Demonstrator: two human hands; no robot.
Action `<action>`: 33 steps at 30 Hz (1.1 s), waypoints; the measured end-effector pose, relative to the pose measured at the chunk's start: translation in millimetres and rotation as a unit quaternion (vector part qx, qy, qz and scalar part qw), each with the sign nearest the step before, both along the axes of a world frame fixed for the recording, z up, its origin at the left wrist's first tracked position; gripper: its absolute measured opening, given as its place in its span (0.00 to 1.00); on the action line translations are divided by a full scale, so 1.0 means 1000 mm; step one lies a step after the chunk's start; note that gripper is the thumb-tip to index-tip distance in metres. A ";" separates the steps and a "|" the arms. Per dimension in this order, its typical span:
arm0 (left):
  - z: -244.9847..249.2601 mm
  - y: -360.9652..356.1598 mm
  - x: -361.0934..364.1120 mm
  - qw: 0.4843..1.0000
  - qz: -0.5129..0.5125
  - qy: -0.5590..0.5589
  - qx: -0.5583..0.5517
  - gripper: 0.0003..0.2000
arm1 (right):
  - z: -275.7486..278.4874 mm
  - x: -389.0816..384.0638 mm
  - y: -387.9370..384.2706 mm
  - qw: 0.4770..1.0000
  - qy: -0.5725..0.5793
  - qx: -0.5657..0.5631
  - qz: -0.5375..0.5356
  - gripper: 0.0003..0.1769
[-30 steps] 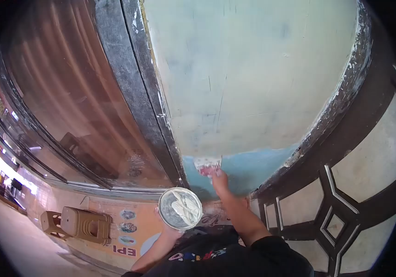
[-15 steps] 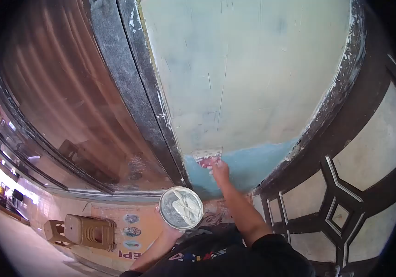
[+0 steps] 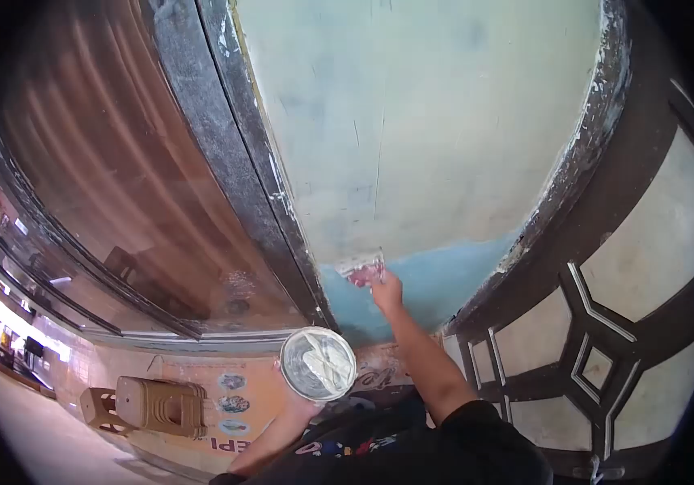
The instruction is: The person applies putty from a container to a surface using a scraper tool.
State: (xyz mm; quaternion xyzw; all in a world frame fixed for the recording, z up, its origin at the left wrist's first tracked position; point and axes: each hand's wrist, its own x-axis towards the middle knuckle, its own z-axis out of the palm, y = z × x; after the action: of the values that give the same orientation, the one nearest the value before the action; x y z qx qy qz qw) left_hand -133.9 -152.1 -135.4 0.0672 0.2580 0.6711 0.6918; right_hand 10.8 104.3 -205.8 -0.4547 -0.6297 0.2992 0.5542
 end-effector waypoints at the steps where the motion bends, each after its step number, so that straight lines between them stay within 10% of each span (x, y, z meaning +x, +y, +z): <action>1: -0.001 0.002 -0.002 0.999 -0.002 -0.046 0.008 0.44 | -0.013 0.000 -0.005 0.995 0.021 -0.094 0.011 0.14; 7: -0.014 -0.003 -0.009 0.993 0.024 -0.104 0.046 0.44 | -0.096 0.021 -0.055 0.953 0.023 -0.297 0.065 0.14; 12: 0.000 0.004 -0.011 0.994 0.050 -0.085 0.042 0.45 | -0.014 0.029 -0.065 0.981 -0.078 -0.087 0.158 0.19; 20: 0.032 0.045 -0.010 0.991 0.072 -0.038 0.108 0.43 | 0.149 0.030 -0.063 0.982 0.107 -0.027 0.154 0.15; 33: 0.056 0.076 0.003 0.967 0.209 0.090 0.114 0.43 | 0.163 0.034 -0.085 0.920 0.121 -0.231 0.294 0.23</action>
State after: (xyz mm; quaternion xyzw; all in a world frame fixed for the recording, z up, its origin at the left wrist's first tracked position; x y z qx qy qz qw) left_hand -131.3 -76.2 -79.3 0.1502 0.2488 0.8170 0.4980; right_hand 44.8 18.9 -42.4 -0.3248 -0.5768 0.6386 0.3925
